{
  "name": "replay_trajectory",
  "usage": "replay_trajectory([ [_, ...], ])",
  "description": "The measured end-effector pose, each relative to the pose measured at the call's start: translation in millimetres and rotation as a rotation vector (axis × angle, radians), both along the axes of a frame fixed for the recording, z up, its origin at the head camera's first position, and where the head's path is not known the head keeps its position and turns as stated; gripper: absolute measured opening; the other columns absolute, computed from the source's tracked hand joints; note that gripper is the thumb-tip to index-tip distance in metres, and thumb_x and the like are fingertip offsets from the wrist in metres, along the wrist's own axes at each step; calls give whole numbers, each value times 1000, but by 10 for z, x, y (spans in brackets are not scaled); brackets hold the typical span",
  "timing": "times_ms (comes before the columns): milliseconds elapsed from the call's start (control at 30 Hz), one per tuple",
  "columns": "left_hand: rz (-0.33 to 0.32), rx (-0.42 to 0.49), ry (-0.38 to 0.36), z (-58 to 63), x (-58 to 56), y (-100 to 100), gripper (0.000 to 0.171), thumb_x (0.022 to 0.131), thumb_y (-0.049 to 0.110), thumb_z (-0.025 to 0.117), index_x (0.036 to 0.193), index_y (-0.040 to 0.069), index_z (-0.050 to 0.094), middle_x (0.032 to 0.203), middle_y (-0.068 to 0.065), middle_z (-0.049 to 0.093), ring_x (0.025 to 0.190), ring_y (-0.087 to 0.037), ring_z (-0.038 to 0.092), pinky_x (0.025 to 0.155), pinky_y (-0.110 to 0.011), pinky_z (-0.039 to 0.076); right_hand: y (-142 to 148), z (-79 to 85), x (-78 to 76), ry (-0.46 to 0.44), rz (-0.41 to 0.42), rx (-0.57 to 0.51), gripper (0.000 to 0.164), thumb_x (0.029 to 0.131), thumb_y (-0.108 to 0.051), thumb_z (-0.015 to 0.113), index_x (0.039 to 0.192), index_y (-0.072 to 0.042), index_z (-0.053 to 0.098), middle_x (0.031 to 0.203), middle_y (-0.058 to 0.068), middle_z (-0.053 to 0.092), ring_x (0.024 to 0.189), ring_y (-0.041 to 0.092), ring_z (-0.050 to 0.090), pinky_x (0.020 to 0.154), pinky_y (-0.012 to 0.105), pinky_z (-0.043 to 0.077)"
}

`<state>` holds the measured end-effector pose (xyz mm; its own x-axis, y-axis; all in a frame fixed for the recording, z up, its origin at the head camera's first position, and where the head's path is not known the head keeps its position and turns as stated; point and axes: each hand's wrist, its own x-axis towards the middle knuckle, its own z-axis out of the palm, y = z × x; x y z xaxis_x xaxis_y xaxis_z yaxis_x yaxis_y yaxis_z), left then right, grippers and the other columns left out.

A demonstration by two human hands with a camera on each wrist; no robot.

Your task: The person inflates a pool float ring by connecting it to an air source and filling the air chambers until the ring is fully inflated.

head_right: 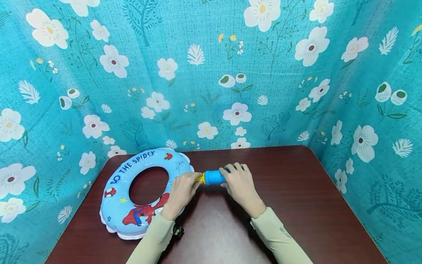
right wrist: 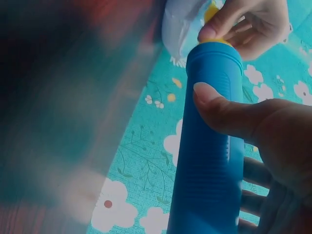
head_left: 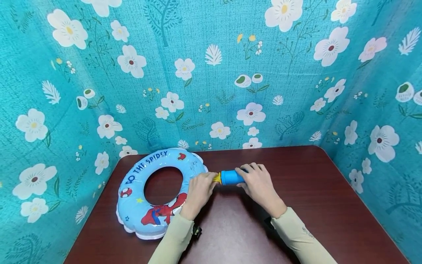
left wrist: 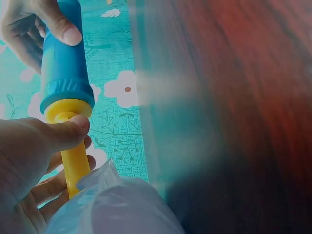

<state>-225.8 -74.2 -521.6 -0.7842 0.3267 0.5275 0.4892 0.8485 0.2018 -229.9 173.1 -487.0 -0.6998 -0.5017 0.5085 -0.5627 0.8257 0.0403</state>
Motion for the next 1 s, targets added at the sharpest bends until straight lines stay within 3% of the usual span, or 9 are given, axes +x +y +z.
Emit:
replay_trajectory([
  [267, 13, 19, -30, 22, 16, -25, 24, 95, 21, 84, 118, 15, 80, 104, -2, 81, 88, -21, 76, 69, -38, 62, 79, 50, -46, -51, 4, -39, 58, 78, -33, 98, 130, -17, 77, 122, 8, 76, 109, 33, 67, 95, 54, 54],
  [533, 26, 35, -35, 23, 22, -48, 23, 96, 23, 83, 118, 16, 80, 102, -2, 81, 86, -20, 76, 68, -37, 62, 572, 277, -150, -114, -35, -87, 60, 71, -24, 102, 125, -12, 79, 121, 11, 77, 109, 36, 68, 95, 55, 52],
  [700, 34, 40, -35, 14, 5, -64, 26, 95, 24, 84, 119, 16, 80, 103, -2, 81, 87, -20, 76, 69, -36, 62, 784, 361, -173, -146, -34, -109, 60, 71, -17, 101, 126, -8, 78, 123, 15, 76, 114, 39, 68, 100, 58, 50],
  [1000, -9, 36, 20, 8, -4, -25, 16, 97, 22, 81, 112, 15, 81, 94, -2, 81, 79, -20, 75, 63, -36, 60, 558, 274, -127, -63, -14, -35, 58, 74, -21, 100, 127, -11, 78, 122, 14, 76, 111, 38, 66, 95, 60, 50],
])
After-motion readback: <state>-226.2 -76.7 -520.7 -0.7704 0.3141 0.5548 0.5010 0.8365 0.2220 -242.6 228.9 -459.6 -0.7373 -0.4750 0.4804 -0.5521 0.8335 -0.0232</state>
